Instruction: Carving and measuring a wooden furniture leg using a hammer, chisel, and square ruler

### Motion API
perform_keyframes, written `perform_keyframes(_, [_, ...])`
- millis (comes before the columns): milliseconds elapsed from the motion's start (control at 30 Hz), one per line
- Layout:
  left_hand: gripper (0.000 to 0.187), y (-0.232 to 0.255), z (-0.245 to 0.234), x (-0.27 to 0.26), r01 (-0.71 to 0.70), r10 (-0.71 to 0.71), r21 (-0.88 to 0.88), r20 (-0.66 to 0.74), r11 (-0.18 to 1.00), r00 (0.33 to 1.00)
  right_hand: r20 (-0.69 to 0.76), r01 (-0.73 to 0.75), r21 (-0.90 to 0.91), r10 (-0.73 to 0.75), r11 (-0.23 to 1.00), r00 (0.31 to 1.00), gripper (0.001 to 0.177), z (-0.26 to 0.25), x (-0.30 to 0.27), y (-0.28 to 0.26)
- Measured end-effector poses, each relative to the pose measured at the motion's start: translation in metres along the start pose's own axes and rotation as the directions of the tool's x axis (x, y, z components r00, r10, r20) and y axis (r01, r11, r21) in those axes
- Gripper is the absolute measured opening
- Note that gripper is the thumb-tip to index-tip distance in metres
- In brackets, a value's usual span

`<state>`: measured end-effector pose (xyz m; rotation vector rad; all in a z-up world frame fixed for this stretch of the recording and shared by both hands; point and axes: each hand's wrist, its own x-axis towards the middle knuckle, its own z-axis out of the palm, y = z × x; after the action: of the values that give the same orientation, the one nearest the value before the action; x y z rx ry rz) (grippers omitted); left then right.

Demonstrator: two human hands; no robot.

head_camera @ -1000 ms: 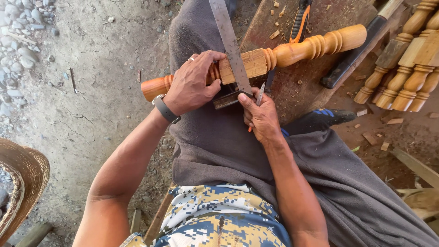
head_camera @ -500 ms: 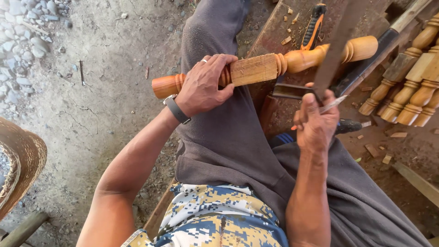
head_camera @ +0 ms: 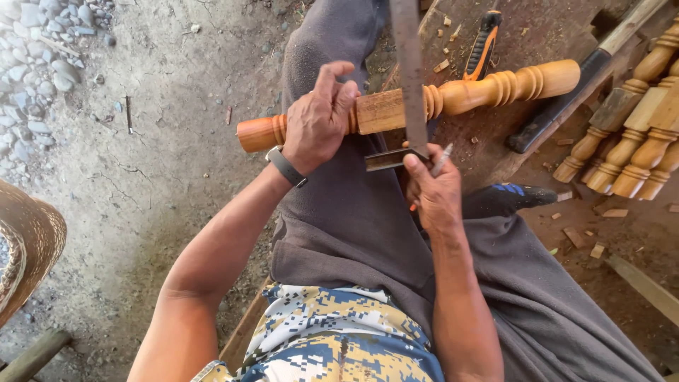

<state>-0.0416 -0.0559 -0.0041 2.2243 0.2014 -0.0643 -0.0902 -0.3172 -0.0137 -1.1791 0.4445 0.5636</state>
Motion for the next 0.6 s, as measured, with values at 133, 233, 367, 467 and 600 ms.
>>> perform_keyframes(133, [0.046,-0.008,-0.003,-0.013,-0.180,0.178,0.031,0.069,0.983,0.982,0.000,-0.062,0.023,0.062,0.998,0.998,0.026,0.012,0.015,0.025])
perform_keyframes(233, [0.082,-0.007,-0.013,-0.018,-0.240,0.219,0.064,0.239,0.969,0.946,-0.032,0.026,-0.041,-0.028,0.999,0.999,0.025,0.028,0.019,0.030])
perform_keyframes(367, [0.117,-0.009,-0.019,-0.019,-0.388,0.326,0.138,0.335,0.911,0.884,-0.064,0.056,-0.016,-0.057,0.998,0.996,0.032,0.034,0.027,0.038])
perform_keyframes(467, [0.124,-0.021,-0.005,-0.020,-0.391,0.335,0.172,0.282,0.904,0.899,-0.096,0.076,-0.048,-0.080,0.996,0.992,0.036,0.026,0.028,0.042])
perform_keyframes(600, [0.135,0.005,-0.001,-0.024,-0.367,0.329,0.234,0.184,0.901,0.926,-0.120,0.137,-0.181,-0.160,0.974,0.980,0.038,-0.013,0.007,0.002])
